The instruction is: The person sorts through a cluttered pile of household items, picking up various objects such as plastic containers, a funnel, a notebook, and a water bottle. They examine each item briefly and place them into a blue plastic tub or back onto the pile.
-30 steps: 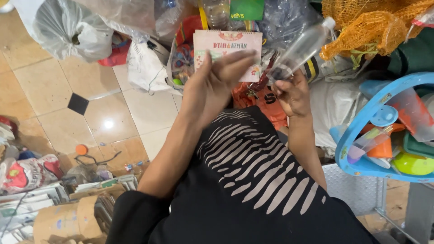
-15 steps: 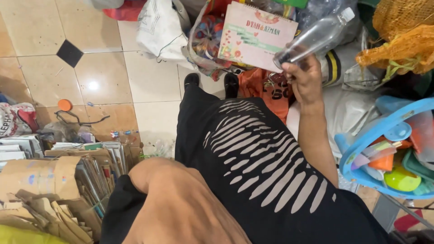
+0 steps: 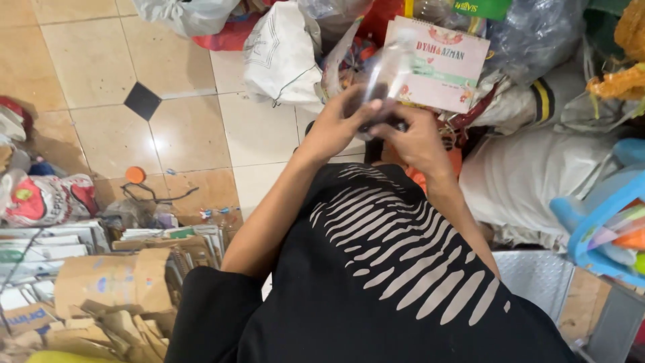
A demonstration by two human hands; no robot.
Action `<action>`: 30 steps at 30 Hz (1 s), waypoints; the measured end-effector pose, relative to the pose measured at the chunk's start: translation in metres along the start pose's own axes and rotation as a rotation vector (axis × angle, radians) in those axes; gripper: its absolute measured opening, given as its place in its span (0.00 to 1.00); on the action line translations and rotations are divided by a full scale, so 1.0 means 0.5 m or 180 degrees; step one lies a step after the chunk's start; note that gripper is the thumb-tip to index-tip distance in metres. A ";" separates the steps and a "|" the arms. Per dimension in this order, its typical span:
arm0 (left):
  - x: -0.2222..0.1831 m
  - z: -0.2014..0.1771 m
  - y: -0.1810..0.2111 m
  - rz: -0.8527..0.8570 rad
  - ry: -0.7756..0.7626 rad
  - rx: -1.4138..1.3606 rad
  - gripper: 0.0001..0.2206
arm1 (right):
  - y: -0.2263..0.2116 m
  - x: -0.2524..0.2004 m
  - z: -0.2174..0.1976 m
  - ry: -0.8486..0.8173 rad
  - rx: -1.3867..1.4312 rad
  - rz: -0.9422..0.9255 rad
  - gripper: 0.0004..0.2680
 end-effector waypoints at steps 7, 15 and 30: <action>-0.009 -0.059 -0.048 0.0313 0.0483 0.0546 0.24 | 0.017 -0.027 -0.002 0.0783 0.0293 0.0393 0.11; -0.019 -0.005 0.023 0.1666 0.0614 0.2898 0.25 | -0.070 -0.055 -0.025 0.1121 -0.0739 -0.0352 0.11; 0.111 0.085 0.071 0.0372 0.0038 0.2271 0.26 | 0.000 -0.051 -0.170 0.1086 0.0438 -0.0111 0.12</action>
Point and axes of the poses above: each hand's wrist, its own x-axis towards the middle knuckle, its own z-axis out of the palm, y = z × x, the point moved 2 cm from there along x, towards the middle knuckle, and after that the axes turned 4 degrees about -z, right-handed, at the moved point
